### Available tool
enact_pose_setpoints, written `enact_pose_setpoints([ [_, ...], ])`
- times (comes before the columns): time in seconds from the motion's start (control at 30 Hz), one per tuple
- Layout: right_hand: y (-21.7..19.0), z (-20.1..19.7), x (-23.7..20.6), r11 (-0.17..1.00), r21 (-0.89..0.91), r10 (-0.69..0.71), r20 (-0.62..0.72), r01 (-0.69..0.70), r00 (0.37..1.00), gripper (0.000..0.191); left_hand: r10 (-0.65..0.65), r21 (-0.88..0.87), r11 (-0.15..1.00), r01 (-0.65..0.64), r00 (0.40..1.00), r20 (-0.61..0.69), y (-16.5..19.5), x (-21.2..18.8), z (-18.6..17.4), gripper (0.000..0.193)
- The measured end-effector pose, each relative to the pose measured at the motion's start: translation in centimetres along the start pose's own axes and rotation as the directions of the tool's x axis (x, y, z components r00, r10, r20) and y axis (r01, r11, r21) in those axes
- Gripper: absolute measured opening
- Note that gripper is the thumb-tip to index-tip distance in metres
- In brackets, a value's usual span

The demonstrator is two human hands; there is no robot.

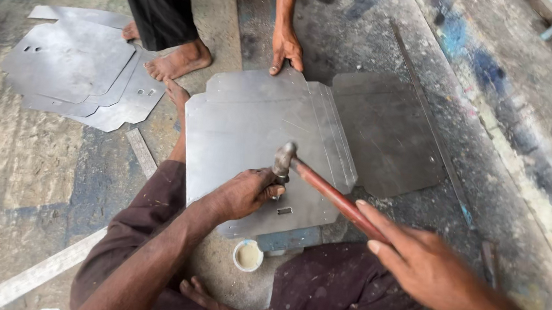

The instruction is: The person uses a hammer and a metal punch to create holes in a stack of metal sheets. They repeatedly position the punch on marked spots and strike it with the hammer, then flip the stack to continue punching holes on the other side.

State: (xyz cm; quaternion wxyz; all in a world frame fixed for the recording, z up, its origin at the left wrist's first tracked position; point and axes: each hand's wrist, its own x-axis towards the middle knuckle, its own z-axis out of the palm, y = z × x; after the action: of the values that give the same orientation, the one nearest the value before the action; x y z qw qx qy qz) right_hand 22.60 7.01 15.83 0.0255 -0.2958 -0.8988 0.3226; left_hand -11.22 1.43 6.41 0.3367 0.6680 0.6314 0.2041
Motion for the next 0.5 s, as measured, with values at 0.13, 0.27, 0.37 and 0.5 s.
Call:
enact_pose_setpoints([
  [0.13, 2.1, -0.5, -2.4, 0.891, -0.112, 0.447, 0.042, -0.44, 0.894, 0.072, -0.038, -0.257, 0.966, 0.033, 0.999, -0.014, -1.0, 0.0, -0.4, 0.049],
  [0.27, 3.2, -0.9, -5.1, 0.925, 0.227, 0.352, -0.212, -0.305, 0.912, 0.078, -0.112, -0.648, 0.756, 0.095, 0.994, 0.016, -2.0, 0.0, -0.4, 0.059],
  [0.37, 4.1, 0.2, -6.0, 0.908, 0.256, 0.384, -0.192, -0.332, 0.903, 0.079, -0.166, -0.574, 0.809, 0.122, 0.986, -0.026, -2.0, 0.1, 0.2, 0.056],
  [0.5, 5.4, 1.8, -6.9, 0.895, 0.265, 0.405, -0.147, -0.358, 0.903, 0.08, -0.224, -0.373, 0.912, 0.17, 0.968, -0.108, -1.1, 0.3, 0.7, 0.048],
])
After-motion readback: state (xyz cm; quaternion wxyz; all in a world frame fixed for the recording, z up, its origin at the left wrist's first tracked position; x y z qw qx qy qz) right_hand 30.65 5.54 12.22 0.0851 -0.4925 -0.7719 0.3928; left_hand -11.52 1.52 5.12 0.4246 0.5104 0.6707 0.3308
